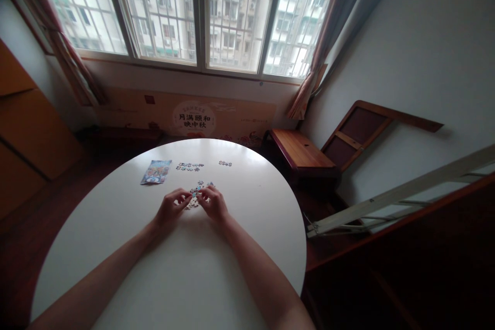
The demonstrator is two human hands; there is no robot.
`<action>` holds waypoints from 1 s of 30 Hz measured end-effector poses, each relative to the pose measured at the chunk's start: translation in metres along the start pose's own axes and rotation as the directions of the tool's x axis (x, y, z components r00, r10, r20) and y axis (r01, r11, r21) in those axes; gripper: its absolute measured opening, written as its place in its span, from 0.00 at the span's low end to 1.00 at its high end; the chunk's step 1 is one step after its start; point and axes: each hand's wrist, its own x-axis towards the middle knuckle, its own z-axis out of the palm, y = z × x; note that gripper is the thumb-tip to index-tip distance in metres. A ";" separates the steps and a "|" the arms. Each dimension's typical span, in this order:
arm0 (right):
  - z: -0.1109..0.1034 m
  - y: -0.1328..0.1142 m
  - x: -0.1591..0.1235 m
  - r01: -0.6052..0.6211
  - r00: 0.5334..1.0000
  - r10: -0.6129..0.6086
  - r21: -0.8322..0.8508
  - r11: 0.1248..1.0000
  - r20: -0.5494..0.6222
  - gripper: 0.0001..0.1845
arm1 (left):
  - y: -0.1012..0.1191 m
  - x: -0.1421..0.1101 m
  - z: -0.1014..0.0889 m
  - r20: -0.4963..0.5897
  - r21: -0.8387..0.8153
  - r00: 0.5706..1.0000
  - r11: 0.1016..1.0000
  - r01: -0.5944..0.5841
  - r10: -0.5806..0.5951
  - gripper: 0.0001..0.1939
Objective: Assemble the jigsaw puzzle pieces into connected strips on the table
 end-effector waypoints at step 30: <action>-0.002 -0.003 0.001 -0.007 1.000 0.007 0.005 1.000 0.010 0.08 | -0.002 -0.001 0.001 0.029 0.007 0.999 1.000 0.023 -0.023 0.08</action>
